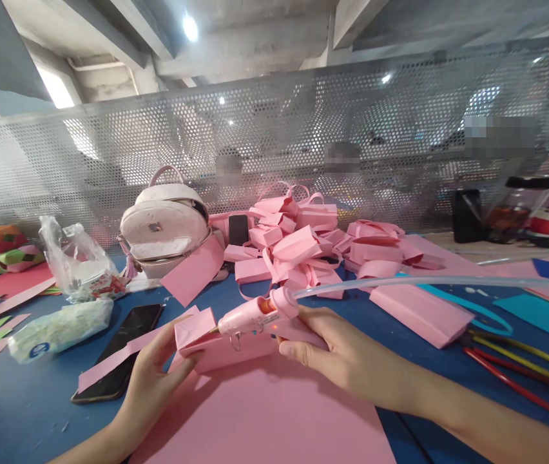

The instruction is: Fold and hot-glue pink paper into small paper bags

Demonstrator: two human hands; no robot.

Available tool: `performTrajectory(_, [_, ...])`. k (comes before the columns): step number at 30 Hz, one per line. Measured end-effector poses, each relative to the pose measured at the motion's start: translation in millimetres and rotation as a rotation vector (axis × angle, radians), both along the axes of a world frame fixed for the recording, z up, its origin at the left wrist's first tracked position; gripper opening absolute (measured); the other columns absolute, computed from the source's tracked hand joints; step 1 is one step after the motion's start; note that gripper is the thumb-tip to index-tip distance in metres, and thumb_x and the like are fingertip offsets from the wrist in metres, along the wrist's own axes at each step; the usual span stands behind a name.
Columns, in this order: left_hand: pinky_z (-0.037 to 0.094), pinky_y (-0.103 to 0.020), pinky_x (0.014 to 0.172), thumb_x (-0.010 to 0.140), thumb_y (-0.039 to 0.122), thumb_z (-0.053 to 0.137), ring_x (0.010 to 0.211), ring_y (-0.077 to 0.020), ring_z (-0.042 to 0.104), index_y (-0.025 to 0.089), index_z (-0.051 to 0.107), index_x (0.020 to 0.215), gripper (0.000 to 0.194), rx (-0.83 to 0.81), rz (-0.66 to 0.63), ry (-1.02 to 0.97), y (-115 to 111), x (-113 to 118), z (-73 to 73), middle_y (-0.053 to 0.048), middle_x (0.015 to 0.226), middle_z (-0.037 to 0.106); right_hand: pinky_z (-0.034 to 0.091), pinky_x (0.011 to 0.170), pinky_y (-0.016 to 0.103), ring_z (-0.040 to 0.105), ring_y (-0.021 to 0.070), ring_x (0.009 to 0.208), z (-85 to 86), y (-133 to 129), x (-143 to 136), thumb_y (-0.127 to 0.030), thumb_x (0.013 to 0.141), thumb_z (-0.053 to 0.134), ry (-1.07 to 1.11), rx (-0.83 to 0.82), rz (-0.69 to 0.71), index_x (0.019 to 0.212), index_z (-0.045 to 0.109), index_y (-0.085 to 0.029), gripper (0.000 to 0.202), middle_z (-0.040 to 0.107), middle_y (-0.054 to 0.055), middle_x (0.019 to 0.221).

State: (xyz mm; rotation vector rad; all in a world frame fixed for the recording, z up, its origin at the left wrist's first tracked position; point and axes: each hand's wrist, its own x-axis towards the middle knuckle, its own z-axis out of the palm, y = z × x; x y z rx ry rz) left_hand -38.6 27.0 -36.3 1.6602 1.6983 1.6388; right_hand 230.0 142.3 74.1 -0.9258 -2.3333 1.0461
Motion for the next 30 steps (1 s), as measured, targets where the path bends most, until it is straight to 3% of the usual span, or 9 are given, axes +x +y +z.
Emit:
performTrajectory(14, [0.059,-0.028,0.088,0.089,0.028,0.069,0.108,-0.0251,0.072,0.023,0.067,0.122,0.033,0.002,0.009,0.006,-1.0,0.7,1.8,-0.005,0.113,0.077,0.051,0.105,0.051,0.065,0.0401,0.12,4.5,0.4,2.0,-0.066,0.084,0.061,0.011,-0.001,-0.001,0.126,0.071,-0.023,0.061,0.072,0.01,0.128])
performTrajectory(22, [0.058,-0.03,0.09,0.089,0.03,0.069,0.111,-0.0263,0.071,0.023,0.066,0.122,0.034,-0.017,0.003,0.001,-1.5,0.6,1.6,-0.005,0.113,0.077,0.044,0.111,0.056,0.063,0.0404,0.122,1.8,4.5,6.5,-0.068,0.083,0.06,-0.061,0.093,-0.05,0.124,0.073,-0.021,0.063,0.07,0.013,0.131])
performTrajectory(26, [0.058,-0.031,0.091,0.089,0.032,0.069,0.113,-0.0273,0.07,0.022,0.066,0.122,0.035,-0.031,0.004,-0.002,-0.9,-0.2,0.6,-0.006,0.118,0.076,0.049,0.106,0.052,0.065,0.0396,0.119,3.3,3.6,6.4,-0.069,0.082,0.059,-0.05,0.055,-0.057,0.121,0.073,-0.021,0.064,0.072,0.013,0.127])
performTrajectory(30, [0.058,-0.033,0.092,0.088,0.031,0.07,0.115,-0.029,0.069,0.021,0.066,0.123,0.037,-0.043,0.008,-0.01,-0.9,0.6,1.3,-0.008,0.124,0.074,0.052,0.1,0.048,0.07,0.0374,0.104,8.2,1.0,5.5,-0.07,0.083,0.059,-0.027,0.096,-0.022,0.109,0.076,-0.022,0.057,0.078,0.01,0.109])
